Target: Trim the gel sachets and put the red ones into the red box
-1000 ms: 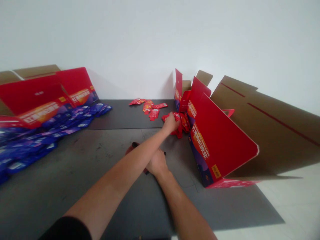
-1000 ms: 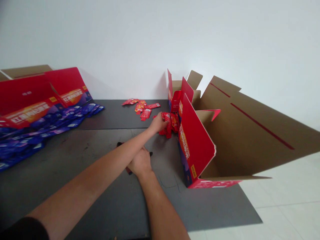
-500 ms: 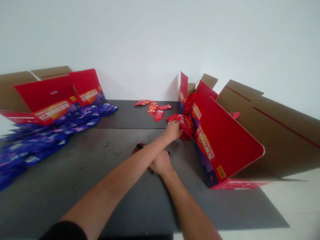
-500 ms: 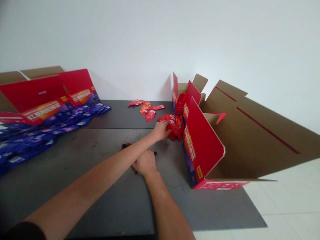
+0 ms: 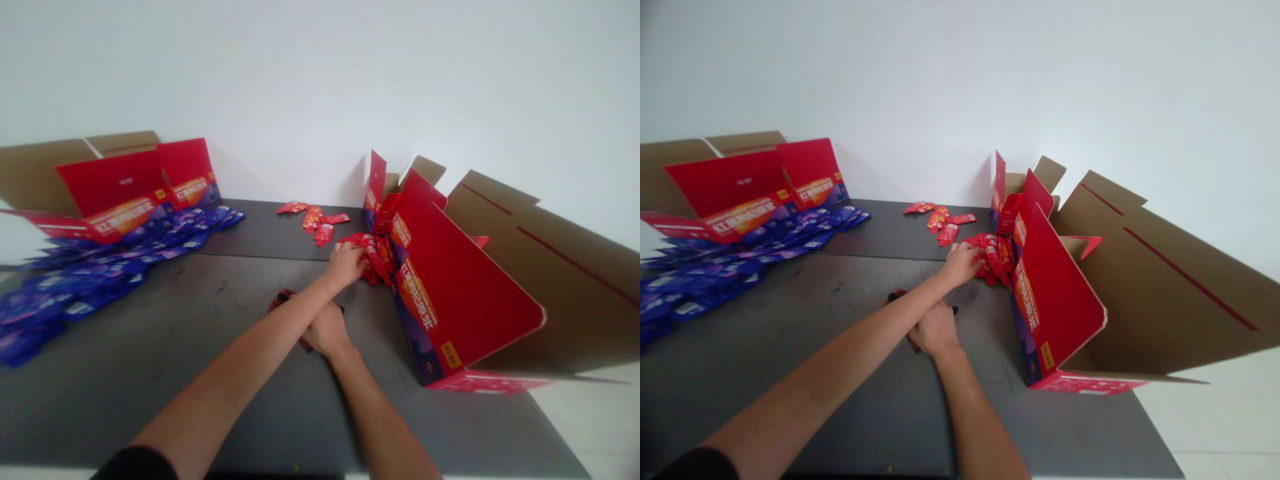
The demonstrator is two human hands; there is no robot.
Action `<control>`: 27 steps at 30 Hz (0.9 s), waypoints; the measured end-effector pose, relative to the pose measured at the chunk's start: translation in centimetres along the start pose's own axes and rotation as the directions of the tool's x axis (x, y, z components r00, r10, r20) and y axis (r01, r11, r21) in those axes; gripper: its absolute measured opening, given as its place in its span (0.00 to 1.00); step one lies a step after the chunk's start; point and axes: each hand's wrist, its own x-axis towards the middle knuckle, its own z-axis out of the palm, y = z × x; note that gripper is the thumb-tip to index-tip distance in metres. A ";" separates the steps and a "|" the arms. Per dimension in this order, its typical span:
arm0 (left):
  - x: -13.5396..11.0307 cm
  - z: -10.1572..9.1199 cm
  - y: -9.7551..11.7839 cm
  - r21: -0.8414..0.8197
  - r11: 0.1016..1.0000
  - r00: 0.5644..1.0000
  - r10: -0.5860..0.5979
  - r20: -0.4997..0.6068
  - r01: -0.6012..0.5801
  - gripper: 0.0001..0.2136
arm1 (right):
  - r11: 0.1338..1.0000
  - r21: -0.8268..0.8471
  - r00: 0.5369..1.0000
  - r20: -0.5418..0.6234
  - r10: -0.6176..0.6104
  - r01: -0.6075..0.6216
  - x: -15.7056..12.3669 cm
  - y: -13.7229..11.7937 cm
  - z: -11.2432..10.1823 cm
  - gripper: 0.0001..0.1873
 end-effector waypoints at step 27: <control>0.0 0.0 -12.8 0.120 0.993 1.000 0.022 0.008 -0.023 0.16 | 0.997 0.048 0.993 -0.101 0.069 -0.064 0.5 0.2 0.3 0.17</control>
